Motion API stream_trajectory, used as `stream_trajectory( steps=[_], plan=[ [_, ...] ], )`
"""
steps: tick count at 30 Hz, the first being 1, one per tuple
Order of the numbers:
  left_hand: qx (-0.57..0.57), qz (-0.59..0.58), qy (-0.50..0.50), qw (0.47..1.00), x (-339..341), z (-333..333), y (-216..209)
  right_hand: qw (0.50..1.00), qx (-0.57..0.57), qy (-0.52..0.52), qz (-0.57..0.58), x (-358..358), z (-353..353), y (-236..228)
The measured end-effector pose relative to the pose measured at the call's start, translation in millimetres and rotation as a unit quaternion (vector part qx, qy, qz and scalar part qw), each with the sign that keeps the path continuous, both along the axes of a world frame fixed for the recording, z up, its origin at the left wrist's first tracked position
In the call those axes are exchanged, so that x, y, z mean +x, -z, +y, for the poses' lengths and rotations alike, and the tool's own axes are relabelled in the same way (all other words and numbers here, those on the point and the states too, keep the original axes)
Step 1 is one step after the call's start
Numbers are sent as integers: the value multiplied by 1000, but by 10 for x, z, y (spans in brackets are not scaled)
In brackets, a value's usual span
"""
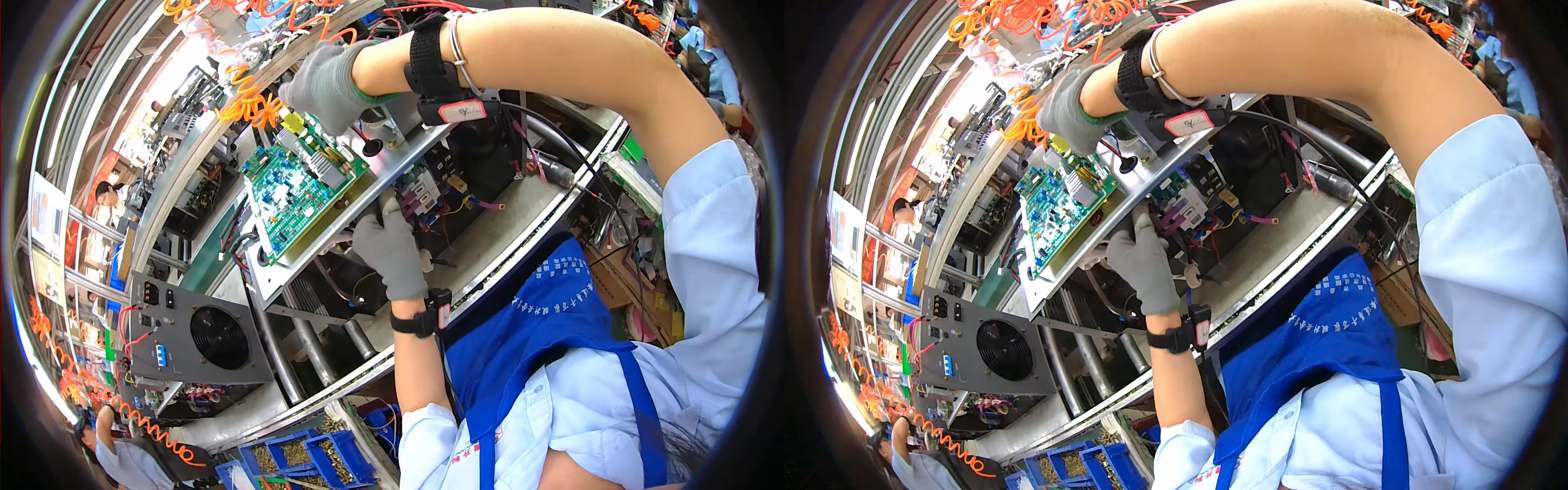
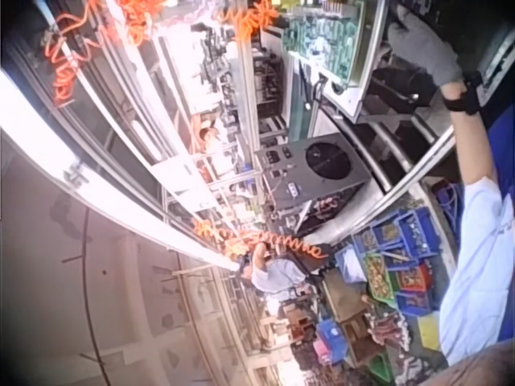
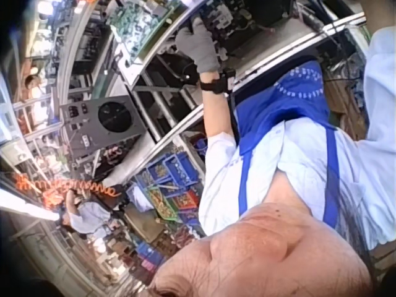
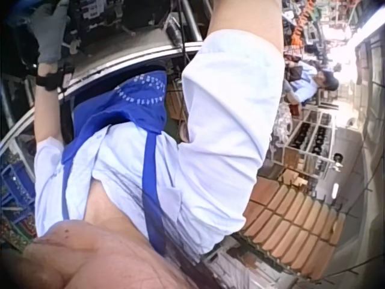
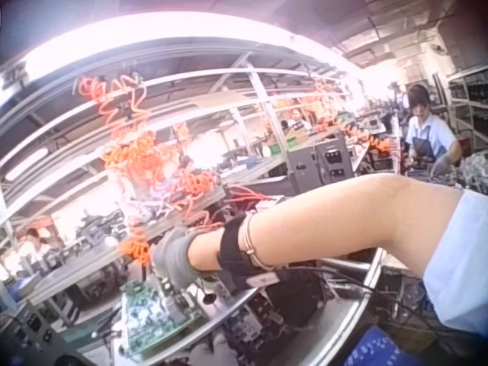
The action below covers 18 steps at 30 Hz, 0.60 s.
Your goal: Assembling a solar inverter unit on a production line using pneumatic and electric tools to install circuit boards and connect wiring.
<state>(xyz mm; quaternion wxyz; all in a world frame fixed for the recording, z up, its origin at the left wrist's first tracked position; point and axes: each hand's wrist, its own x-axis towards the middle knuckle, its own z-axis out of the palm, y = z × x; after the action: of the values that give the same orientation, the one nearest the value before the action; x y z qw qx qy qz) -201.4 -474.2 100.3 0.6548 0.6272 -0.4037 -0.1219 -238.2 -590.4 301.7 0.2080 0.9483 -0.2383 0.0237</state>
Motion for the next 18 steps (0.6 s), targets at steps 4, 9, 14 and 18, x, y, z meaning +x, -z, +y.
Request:
stream_trajectory(
  steps=[4, 9, 14, 18],
  plan=[
    [82, -211, -75, 971, 51, -128, 5, 988, -86, -14, -128, -35, -66, -203],
    [34, -93, -37, 994, -144, -2, 23, 965, -177, 23, -193, 3, -381, -549],
    [-81, -166, -124, 975, -48, 269, 385, 956, 23, -23, -290, -177, -587, -547],
    [30, 25, -146, 988, 42, 503, 930, 937, 115, -42, -328, -483, -467, -451]
  ],
)
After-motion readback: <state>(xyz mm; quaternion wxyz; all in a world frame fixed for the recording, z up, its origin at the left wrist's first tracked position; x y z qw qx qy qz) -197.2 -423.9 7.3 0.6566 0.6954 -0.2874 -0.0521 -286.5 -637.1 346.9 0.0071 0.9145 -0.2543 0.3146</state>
